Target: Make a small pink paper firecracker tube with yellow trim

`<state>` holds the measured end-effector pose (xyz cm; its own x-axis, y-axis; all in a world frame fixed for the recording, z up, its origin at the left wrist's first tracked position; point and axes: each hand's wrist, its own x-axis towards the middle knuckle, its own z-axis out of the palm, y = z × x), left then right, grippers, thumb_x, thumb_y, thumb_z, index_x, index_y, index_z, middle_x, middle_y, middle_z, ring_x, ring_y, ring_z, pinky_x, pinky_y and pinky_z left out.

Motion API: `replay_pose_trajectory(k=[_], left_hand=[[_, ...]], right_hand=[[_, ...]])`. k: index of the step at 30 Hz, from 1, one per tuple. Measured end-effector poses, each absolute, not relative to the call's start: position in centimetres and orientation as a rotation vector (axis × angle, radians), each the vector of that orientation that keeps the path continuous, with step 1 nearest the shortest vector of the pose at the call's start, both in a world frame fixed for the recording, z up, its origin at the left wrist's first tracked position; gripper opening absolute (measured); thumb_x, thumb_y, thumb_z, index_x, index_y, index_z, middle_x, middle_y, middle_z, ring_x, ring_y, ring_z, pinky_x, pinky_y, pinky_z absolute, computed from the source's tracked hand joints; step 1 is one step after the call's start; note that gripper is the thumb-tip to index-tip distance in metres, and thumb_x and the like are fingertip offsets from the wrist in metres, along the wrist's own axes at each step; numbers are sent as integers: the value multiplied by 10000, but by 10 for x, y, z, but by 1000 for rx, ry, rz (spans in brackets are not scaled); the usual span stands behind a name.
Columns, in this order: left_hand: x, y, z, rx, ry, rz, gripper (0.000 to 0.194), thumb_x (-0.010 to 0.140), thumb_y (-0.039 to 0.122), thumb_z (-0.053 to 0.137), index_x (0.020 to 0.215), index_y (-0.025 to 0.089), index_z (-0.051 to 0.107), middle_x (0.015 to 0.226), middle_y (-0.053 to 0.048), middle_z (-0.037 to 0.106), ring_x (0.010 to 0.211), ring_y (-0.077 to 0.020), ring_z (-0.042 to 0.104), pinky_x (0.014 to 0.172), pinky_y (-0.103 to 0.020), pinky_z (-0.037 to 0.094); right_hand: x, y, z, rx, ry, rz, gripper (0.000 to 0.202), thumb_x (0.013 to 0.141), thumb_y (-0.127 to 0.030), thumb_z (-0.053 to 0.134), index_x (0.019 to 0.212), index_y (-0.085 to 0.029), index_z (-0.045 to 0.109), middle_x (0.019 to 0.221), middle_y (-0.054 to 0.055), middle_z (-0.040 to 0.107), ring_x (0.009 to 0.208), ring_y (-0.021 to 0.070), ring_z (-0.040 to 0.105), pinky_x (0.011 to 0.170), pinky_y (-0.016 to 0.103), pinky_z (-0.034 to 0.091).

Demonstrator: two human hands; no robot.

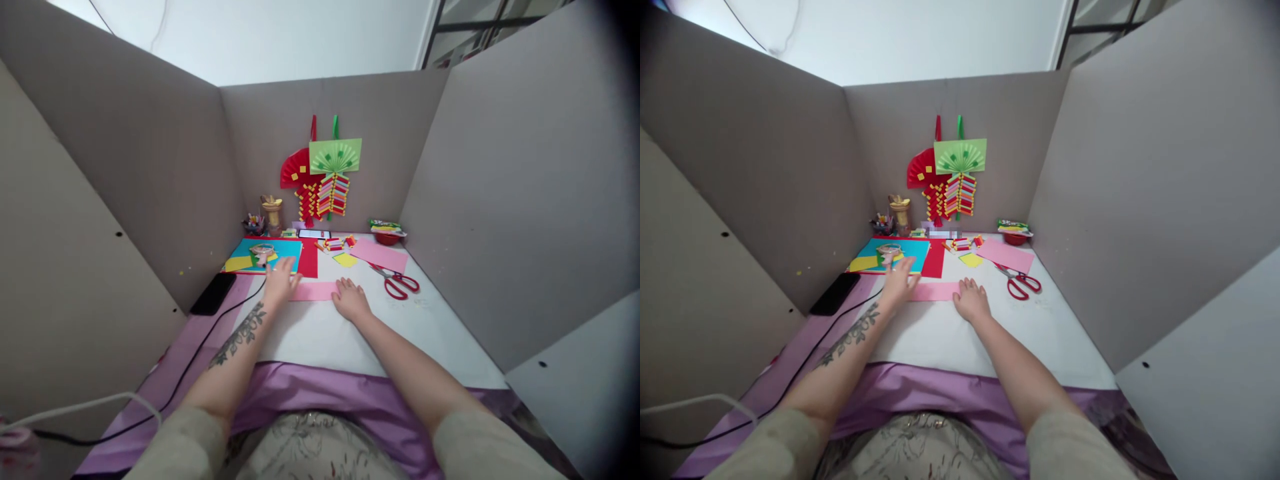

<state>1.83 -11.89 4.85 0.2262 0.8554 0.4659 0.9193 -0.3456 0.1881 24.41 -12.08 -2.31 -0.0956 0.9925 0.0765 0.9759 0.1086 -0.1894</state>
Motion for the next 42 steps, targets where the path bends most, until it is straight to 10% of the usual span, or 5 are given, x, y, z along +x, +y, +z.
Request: replay_pose_trajectory(k=[16,42], left_hand=[[40,-129,3,-2740,-1523,-636,274,875,296,416,1015,199,630,1088,-75,621,1022,-187,552,936,-325,397],[35,-121,-4,-2674,-1598,-702,299,841,276,409,954,192,674,1009,-67,668,977,-201,568,901,-304,413]], right_hand=[[245,-122,-25,-1949,-2180,142,552,894,-384,279,1384,-133,313,1464,122,286,1346,261,186,1054,456,141],[245,-132,-12,-1947,-2029,59,397,915,-261,254,1177,-136,524,1228,126,539,1203,224,391,971,334,278]])
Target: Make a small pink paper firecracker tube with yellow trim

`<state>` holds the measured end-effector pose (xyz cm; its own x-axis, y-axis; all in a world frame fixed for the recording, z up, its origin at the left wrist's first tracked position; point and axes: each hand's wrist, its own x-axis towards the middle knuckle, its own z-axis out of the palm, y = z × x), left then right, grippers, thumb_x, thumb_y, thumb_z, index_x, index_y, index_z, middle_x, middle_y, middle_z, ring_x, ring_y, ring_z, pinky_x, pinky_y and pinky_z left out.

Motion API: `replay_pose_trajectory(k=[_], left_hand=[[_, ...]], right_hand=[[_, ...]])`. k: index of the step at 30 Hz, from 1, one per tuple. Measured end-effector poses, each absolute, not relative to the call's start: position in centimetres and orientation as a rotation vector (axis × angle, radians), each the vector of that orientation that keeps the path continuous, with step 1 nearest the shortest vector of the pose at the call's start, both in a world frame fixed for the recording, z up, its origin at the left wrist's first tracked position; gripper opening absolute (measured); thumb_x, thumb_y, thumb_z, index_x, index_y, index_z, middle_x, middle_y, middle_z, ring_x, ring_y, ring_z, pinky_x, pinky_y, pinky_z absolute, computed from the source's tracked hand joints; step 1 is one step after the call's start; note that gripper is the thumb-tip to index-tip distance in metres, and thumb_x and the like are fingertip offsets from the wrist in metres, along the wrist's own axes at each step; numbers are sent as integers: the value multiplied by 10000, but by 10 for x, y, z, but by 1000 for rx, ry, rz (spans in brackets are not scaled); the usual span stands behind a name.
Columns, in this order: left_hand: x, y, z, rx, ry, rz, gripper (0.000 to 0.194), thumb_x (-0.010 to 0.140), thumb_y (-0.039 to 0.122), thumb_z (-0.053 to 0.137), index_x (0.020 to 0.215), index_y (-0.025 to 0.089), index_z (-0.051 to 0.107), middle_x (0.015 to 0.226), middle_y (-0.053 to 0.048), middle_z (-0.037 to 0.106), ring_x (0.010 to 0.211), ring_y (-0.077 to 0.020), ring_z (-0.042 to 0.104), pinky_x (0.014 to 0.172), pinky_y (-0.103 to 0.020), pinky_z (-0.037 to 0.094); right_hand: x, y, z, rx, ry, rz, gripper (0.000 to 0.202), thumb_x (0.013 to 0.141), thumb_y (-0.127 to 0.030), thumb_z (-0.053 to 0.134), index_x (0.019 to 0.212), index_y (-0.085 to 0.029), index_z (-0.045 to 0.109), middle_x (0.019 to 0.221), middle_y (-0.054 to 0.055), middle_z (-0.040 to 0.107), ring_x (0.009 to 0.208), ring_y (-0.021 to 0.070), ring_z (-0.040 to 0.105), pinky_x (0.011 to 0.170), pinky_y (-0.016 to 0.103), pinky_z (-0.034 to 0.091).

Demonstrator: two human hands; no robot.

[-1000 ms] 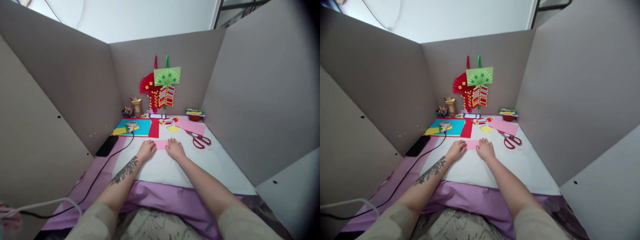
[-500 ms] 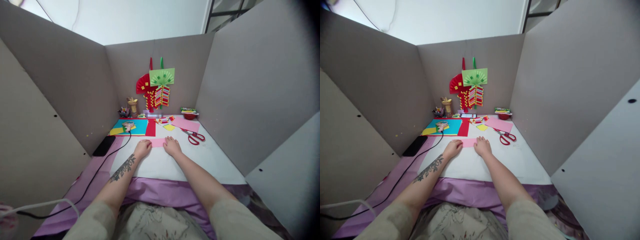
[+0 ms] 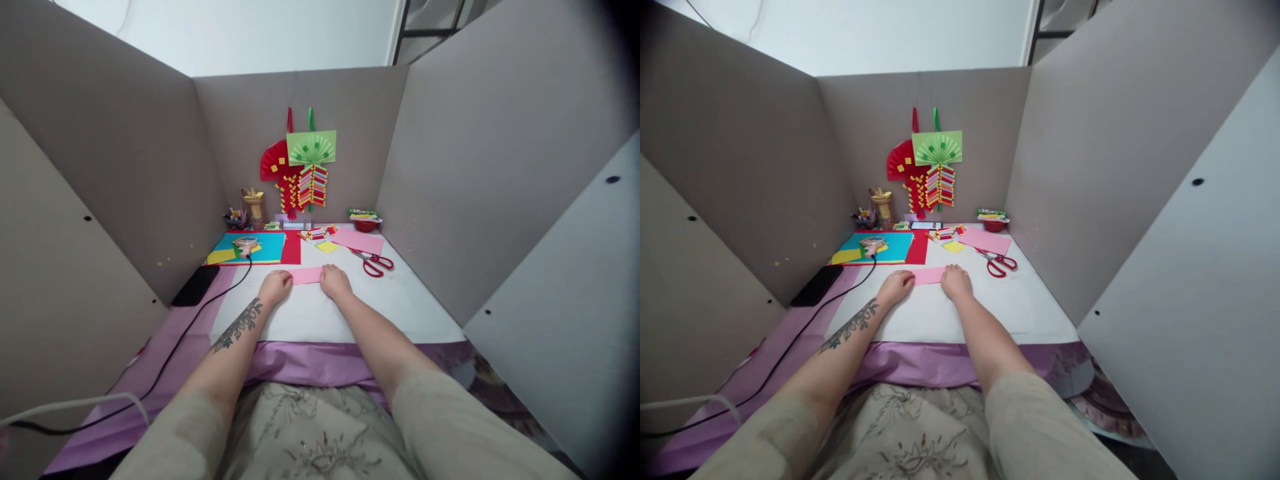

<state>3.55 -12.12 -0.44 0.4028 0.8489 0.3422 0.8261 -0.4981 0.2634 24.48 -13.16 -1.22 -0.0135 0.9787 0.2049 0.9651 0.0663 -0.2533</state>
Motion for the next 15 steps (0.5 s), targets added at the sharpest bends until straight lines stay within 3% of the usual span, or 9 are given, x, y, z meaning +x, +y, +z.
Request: replay_pose_trajectory(k=[15], left_hand=[[30,-109,-7,2388,1916,693,304,807,208,412,909,169,696,972,-95,672,950,-210,579,847,-279,426]], right_hand=[[243,-132,-11,-2095,-1844,57,350,905,-238,288,1131,-111,523,1111,173,583,1076,256,483,884,363,341]])
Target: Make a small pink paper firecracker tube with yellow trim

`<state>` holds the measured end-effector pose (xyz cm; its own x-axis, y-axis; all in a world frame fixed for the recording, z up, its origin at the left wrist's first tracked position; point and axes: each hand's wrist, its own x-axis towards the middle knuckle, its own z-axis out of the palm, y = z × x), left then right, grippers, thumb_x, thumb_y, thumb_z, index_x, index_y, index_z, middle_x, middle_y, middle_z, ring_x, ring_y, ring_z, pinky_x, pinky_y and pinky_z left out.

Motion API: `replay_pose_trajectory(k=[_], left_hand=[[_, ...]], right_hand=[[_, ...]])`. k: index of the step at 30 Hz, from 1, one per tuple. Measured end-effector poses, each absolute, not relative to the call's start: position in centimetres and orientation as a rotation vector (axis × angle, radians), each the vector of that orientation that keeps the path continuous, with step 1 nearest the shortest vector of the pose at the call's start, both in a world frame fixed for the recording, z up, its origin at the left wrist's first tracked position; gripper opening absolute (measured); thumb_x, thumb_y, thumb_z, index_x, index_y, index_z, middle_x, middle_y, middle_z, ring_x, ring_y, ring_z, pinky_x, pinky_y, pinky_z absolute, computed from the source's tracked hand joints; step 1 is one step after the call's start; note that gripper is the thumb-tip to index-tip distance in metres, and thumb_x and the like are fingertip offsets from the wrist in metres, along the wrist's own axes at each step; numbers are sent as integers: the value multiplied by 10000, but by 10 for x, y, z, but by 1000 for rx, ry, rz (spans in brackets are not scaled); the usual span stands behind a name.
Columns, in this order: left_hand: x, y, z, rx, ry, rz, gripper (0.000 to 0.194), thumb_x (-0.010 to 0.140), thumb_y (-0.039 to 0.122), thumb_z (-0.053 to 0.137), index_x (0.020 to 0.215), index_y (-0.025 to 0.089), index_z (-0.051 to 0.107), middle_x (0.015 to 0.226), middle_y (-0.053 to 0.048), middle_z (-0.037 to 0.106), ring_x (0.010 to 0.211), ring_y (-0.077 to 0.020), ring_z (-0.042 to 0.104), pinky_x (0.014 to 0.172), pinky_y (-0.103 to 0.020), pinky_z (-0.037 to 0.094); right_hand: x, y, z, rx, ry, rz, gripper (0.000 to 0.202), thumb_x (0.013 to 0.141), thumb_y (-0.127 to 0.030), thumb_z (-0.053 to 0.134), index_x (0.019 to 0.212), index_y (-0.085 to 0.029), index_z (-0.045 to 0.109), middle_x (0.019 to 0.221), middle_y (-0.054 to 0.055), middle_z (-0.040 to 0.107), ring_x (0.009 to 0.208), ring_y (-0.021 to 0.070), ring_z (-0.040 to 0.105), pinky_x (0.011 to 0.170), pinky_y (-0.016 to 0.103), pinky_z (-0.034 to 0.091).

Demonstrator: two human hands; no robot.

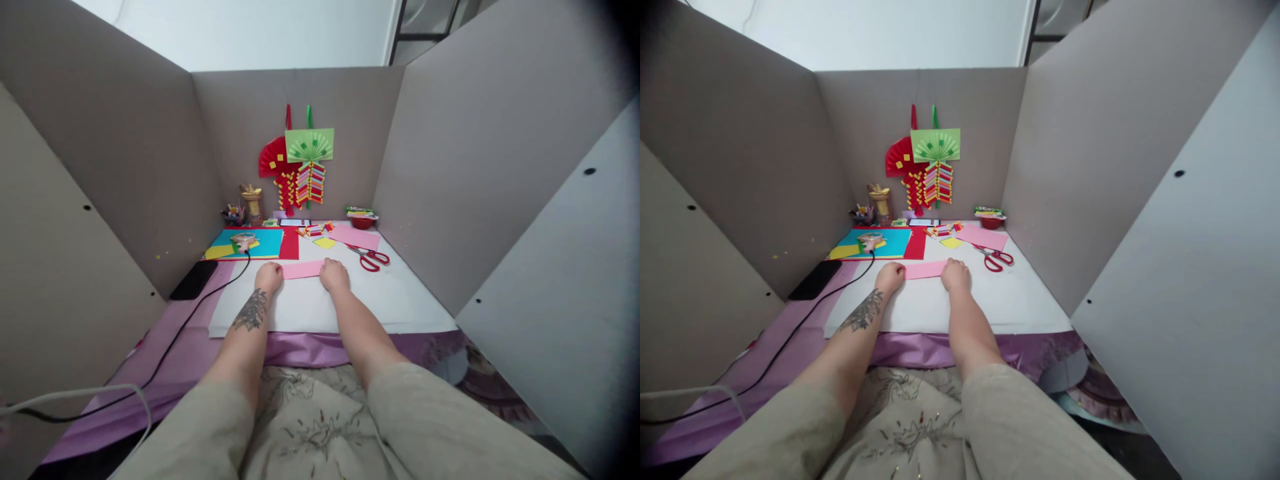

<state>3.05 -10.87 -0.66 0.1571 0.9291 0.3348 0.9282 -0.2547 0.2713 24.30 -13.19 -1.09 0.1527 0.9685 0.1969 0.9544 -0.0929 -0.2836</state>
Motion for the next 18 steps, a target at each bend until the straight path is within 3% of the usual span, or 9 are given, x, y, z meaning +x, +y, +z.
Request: replay_pose_trajectory(k=[7,11,15,18], left_hand=[[31,-111,-7,2315,2042,744,287,801,204,429,894,161,697,960,-120,666,952,-235,581,838,-300,428],[31,-110,-9,2290,2091,806,304,808,208,429,997,143,658,1020,-129,650,992,-249,564,868,-322,423],[32,-113,-8,2272,2134,881,354,816,186,417,1121,133,588,1085,-133,625,1060,-253,532,922,-348,397],[36,-121,-3,2255,2182,950,413,835,196,403,1223,105,510,1240,-163,538,1199,-270,429,1005,-398,324]], right_hand=[[243,-130,-11,-2079,-1789,0,321,896,-230,320,1121,-108,514,1058,173,603,1071,264,481,875,363,352],[242,-130,-14,-2059,-1752,-59,340,883,-209,319,1134,-100,521,1143,192,569,1155,275,421,926,381,323],[241,-132,-15,-2042,-1697,-142,429,886,-254,319,1256,-77,445,1385,184,376,1331,281,181,1040,424,186],[240,-131,-16,-2039,-1656,-233,566,886,-337,331,1376,-56,293,1497,150,165,1375,269,-5,1081,455,66]])
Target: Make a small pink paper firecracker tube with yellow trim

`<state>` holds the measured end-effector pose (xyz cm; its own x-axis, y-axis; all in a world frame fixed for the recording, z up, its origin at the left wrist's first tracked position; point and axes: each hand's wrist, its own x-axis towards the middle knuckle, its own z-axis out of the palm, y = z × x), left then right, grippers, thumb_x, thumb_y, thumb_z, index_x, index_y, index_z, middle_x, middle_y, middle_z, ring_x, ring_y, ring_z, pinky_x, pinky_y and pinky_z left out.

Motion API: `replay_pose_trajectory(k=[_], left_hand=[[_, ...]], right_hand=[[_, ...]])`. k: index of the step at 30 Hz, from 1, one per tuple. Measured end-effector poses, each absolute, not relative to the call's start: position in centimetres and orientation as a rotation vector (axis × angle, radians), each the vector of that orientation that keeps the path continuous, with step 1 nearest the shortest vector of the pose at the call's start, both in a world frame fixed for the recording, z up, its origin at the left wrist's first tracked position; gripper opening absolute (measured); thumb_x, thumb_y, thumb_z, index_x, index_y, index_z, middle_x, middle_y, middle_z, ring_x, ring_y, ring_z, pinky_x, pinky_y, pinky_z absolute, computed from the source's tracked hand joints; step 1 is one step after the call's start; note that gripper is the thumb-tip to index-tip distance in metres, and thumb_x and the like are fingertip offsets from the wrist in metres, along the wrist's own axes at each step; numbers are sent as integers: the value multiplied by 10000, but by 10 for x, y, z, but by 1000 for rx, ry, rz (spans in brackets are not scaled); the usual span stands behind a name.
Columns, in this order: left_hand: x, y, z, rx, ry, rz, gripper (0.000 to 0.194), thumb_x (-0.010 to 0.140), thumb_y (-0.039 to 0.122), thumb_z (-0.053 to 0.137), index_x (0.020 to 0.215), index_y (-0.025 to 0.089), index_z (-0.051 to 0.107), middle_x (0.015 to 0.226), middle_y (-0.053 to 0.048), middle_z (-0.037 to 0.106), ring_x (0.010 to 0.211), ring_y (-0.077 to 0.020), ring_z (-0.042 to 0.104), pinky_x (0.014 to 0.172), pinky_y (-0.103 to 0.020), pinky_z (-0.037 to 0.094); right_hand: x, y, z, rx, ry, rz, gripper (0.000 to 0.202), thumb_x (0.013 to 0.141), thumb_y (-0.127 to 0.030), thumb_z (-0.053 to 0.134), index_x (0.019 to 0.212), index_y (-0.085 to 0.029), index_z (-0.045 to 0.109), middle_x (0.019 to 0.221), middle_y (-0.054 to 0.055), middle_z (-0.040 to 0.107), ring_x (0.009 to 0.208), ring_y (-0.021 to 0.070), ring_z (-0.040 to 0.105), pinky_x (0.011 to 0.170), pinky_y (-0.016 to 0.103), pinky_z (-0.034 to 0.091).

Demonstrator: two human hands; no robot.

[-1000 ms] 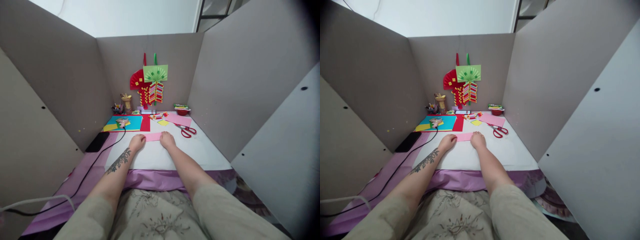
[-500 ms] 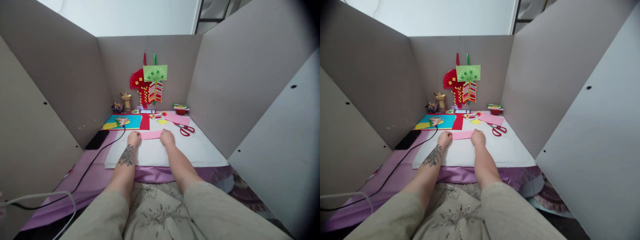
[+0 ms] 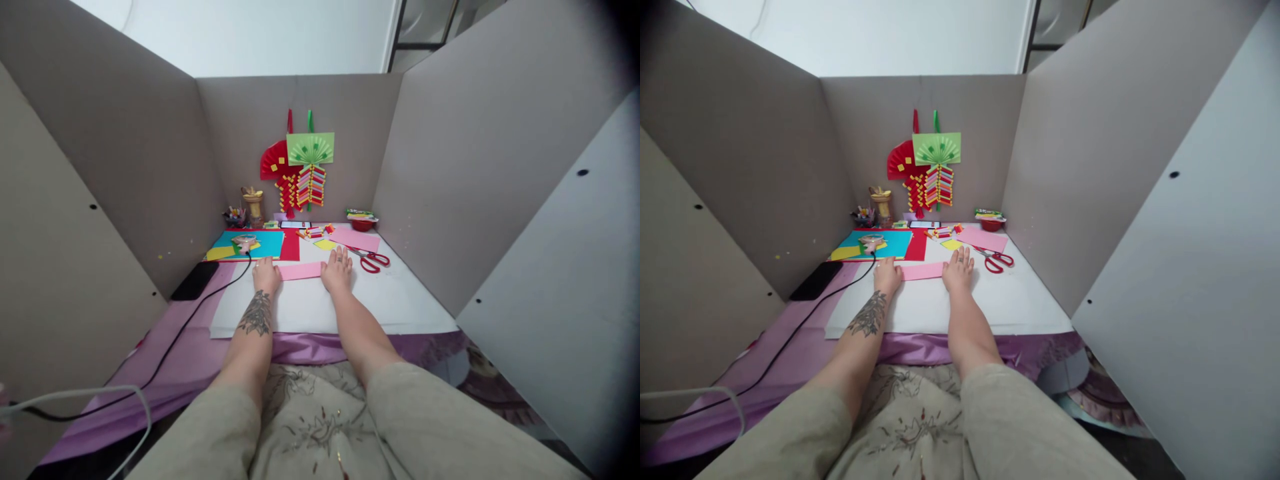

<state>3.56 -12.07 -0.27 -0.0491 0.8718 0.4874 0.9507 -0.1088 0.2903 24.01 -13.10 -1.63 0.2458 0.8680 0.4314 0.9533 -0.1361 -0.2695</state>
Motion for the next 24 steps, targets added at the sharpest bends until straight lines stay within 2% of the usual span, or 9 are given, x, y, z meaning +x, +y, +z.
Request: replay_pose_trajectory(k=[4,7,9,12,18,24], left_hand=[[42,-134,9,-1855,-1941,-970,577,868,298,408,1390,84,287,1476,-175,229,1373,-299,101,1081,-527,119],[46,-140,16,-1782,-1931,-996,662,879,346,405,1437,96,150,1510,-177,87,1383,-310,-25,1058,-595,37],[46,-141,18,-1800,-1958,-997,678,882,366,401,1444,109,120,1512,-186,33,1379,-321,-75,1037,-625,13],[45,-140,18,-1822,-1980,-1012,685,882,389,400,1446,123,118,1509,-197,-6,1370,-336,-118,1013,-655,-7],[44,-137,14,-1775,-1979,-1009,696,880,405,403,1448,119,119,1510,-186,10,1376,-338,-78,1019,-651,-44],[45,-136,15,-1765,-2030,-948,721,876,426,380,1453,129,64,1520,-134,8,1381,-301,-102,1055,-618,35]], right_hand=[[240,-127,-18,-2048,-1616,-343,729,876,-433,345,1438,-47,87,1521,117,-33,1368,258,-147,1083,488,2],[240,-125,-19,-2056,-1612,-366,780,867,-468,353,1443,-52,30,1515,100,-100,1358,253,-194,1084,492,-10],[240,-125,-20,-2059,-1613,-372,796,865,-481,354,1443,-54,14,1510,97,-131,1354,251,-208,1085,492,-20],[240,-126,-19,-2053,-1614,-372,811,862,-493,355,1442,-53,-2,1506,99,-150,1350,245,-221,1087,489,-24],[240,-125,-20,-2032,-1627,-381,829,859,-503,357,1440,-51,-24,1506,100,-146,1354,241,-208,1087,489,-17],[239,-124,-21,-2038,-1640,-401,817,861,-500,346,1440,-46,-9,1506,101,-146,1355,242,-204,1091,479,-17]])
